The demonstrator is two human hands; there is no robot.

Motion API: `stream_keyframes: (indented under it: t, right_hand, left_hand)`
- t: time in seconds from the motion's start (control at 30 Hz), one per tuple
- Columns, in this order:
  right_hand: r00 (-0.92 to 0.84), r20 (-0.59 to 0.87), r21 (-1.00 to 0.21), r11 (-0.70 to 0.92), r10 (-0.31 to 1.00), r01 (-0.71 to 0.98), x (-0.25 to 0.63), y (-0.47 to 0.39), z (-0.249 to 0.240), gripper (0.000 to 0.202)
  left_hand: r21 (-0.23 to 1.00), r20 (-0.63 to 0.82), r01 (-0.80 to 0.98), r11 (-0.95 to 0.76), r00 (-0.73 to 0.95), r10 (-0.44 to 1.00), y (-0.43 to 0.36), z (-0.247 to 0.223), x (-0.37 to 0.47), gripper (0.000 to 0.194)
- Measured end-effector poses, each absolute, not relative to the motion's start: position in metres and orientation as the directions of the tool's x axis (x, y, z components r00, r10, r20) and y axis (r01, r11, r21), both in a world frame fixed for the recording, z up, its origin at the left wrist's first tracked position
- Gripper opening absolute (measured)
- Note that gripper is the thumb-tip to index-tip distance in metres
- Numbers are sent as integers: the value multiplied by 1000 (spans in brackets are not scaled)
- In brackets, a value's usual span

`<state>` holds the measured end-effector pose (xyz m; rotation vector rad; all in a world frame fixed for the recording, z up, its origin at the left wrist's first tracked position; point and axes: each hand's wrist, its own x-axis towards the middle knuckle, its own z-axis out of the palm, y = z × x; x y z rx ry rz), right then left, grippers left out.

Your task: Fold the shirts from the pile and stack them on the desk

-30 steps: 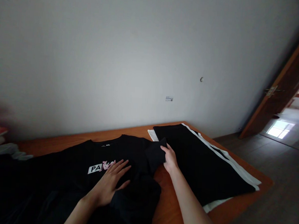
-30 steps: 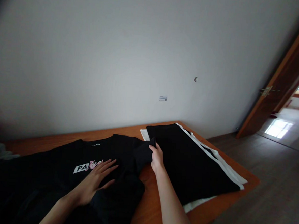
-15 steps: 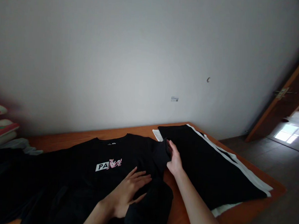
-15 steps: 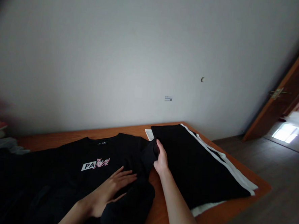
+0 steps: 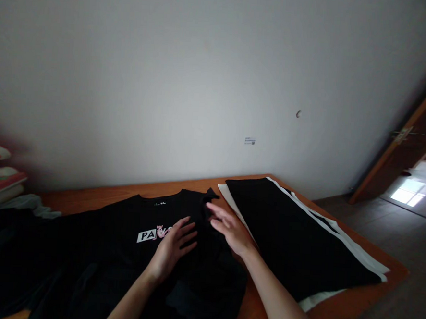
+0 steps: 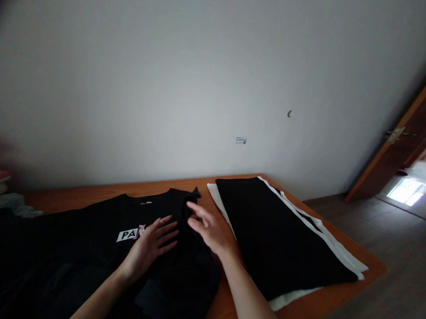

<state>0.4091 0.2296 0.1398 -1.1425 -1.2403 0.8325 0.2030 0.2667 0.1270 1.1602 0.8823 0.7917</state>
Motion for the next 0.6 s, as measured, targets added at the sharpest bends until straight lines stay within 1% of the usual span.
stream_keyframes:
  t: [0.03,0.07,0.1,0.17,0.2,0.27,0.3,0.33,0.4,0.43,0.47,0.5,0.53,0.6]
  right_hand:
    - [18,286,-951,281,958,129,403,226,143,35]
    - [-66,302,-941,309,951,142,397,224,145,34]
    - [-96,329,-928,340,940,150,393,223,145,34]
    - [-10,384,-897,376,923,235,392,224,139,33]
    - [32,400,-880,374,916,294,394,225,135,32]
    - [37,409,-837,359,912,412,402,228,128,31]
    - [-3,407,-807,361,914,468,406,228,126,32]
    - [-60,398,-772,369,916,517,411,227,125,37]
    - [-180,356,-706,390,917,591,418,224,127,62]
    - [-222,325,-683,391,919,617,420,222,128,76]
    - [-245,295,-666,383,923,641,422,220,129,87]
    - [-255,270,-653,371,928,660,423,219,130,91]
    - [-259,255,-640,363,932,677,424,218,130,91]
    - [-251,257,-612,359,933,705,425,217,129,82]
  left_hand:
    - [946,-240,-97,308,430,871,270,127,203,65]
    - [923,-293,-111,369,420,859,272,127,202,65]
    - [905,-323,-133,405,405,855,274,126,202,60]
    - [875,-336,-221,430,362,870,273,124,202,45]
    - [861,-332,-275,429,335,882,272,123,203,47]
    - [840,-321,-354,410,284,903,267,121,204,67]
    - [841,-307,-372,392,267,913,265,121,205,78]
    - [851,-283,-376,367,261,923,263,121,205,88]
    - [891,-202,-351,289,263,943,261,122,205,102]
    - [912,-152,-332,240,270,951,261,122,205,106]
    - [929,-109,-312,200,285,952,261,122,204,107]
    - [939,-83,-295,175,300,950,262,122,203,104]
    - [943,-74,-288,168,311,947,264,121,202,98]
    - [933,-94,-302,197,323,942,267,118,201,82]
